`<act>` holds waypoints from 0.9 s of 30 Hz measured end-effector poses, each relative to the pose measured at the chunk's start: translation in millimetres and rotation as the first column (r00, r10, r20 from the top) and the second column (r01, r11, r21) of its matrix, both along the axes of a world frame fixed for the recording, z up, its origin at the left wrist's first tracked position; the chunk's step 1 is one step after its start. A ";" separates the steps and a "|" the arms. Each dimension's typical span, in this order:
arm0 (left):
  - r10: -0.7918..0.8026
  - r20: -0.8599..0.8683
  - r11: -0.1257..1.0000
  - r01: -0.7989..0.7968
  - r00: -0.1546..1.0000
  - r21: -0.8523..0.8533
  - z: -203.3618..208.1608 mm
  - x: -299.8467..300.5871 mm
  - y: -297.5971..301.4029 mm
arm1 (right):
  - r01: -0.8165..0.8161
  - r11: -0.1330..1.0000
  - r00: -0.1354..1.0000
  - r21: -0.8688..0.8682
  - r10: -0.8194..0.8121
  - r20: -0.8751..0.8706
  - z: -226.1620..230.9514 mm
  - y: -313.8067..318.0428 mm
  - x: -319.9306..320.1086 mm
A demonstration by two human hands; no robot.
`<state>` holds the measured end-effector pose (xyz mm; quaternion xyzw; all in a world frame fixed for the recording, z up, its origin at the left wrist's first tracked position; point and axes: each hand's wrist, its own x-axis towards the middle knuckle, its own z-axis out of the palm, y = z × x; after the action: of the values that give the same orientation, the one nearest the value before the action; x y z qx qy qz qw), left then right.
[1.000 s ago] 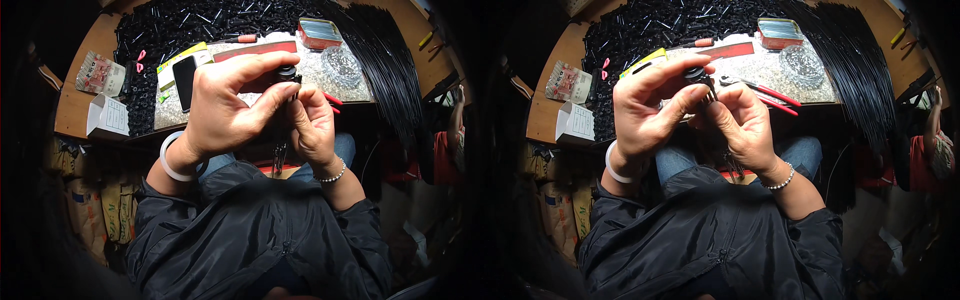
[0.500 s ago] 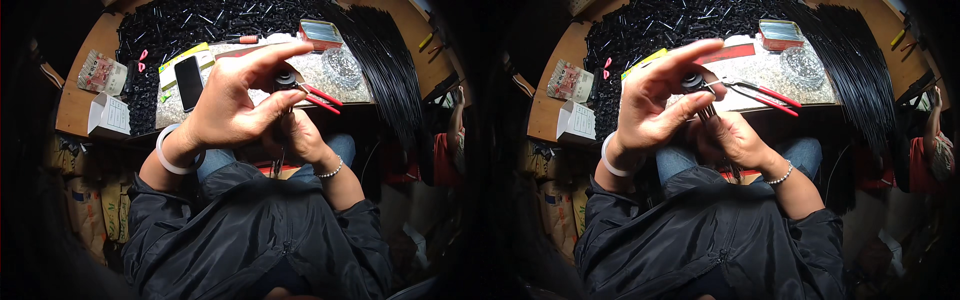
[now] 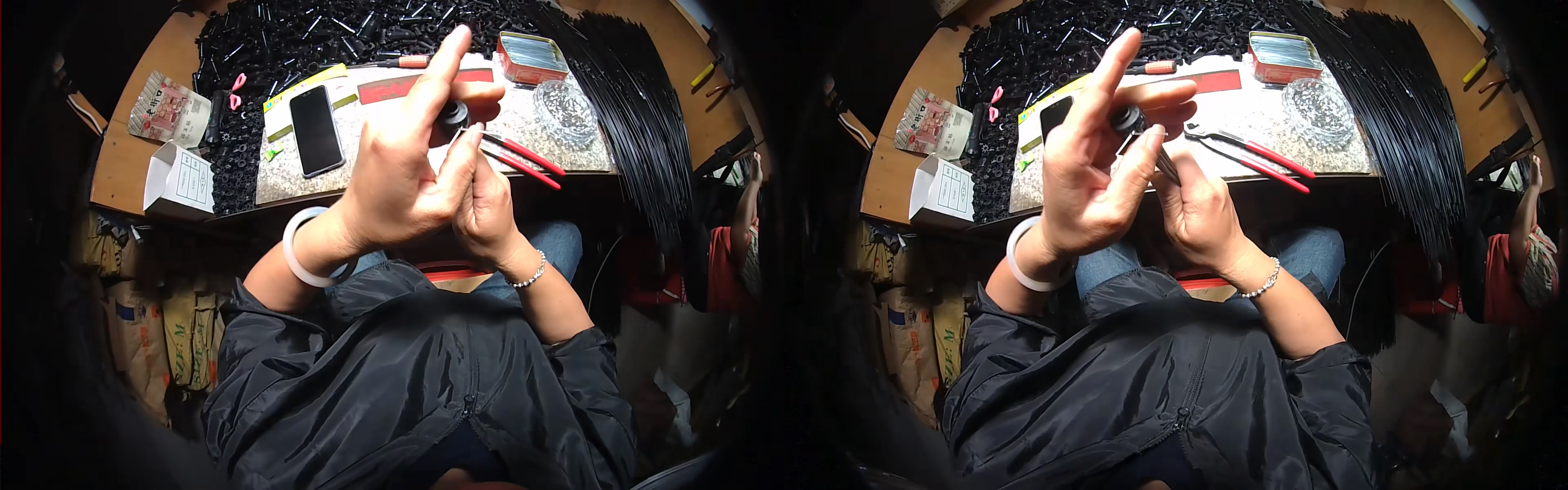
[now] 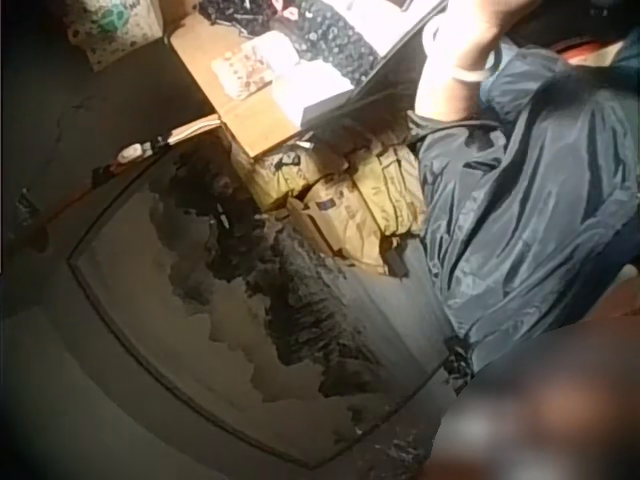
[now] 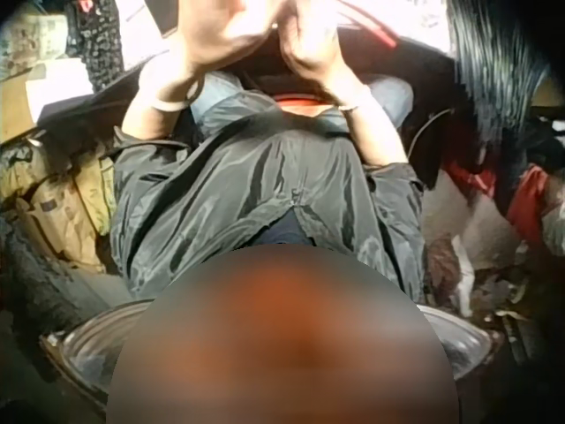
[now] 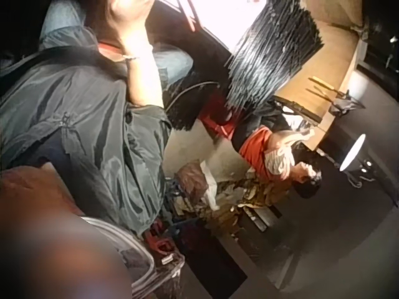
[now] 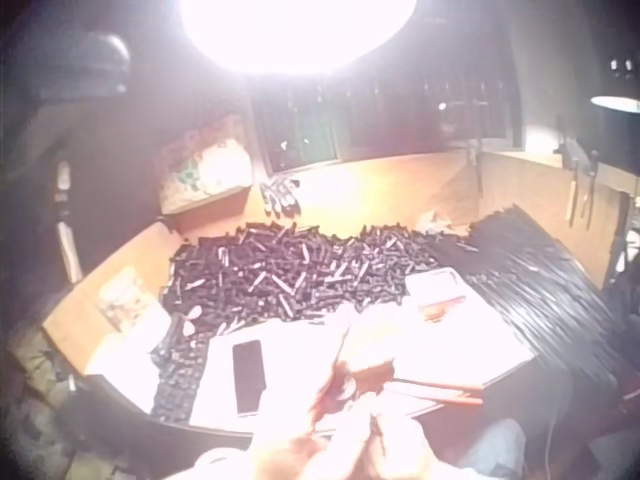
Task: Assembling and securing black wire bundles at a workbench using pliers.
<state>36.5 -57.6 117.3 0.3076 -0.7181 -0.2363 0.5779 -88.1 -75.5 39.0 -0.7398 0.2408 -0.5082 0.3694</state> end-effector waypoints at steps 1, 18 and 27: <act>-0.019 -0.106 1.000 0.019 0.994 0.003 -4.6 -3.6 1.1 | -0.045 0.999 0.999 0.025 0.046 -0.011 -1.5 -0.2 -0.8; 0.119 -0.124 0.964 -0.085 0.985 0.252 -52.7 -5.6 5.5 | 0.157 0.788 0.900 -0.596 -0.363 -0.243 55.3 5.7 -22.0; 0.173 -0.226 0.911 -0.068 0.959 0.407 -45.1 28.3 7.2 | 0.200 0.768 0.557 -0.608 -0.600 -0.574 -38.3 -56.1 -81.3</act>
<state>64.8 -50.4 72.2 0.4287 -0.5541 -0.3776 0.6055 -169.3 -131.6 0.6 -0.8677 0.4044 -0.2757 -0.0867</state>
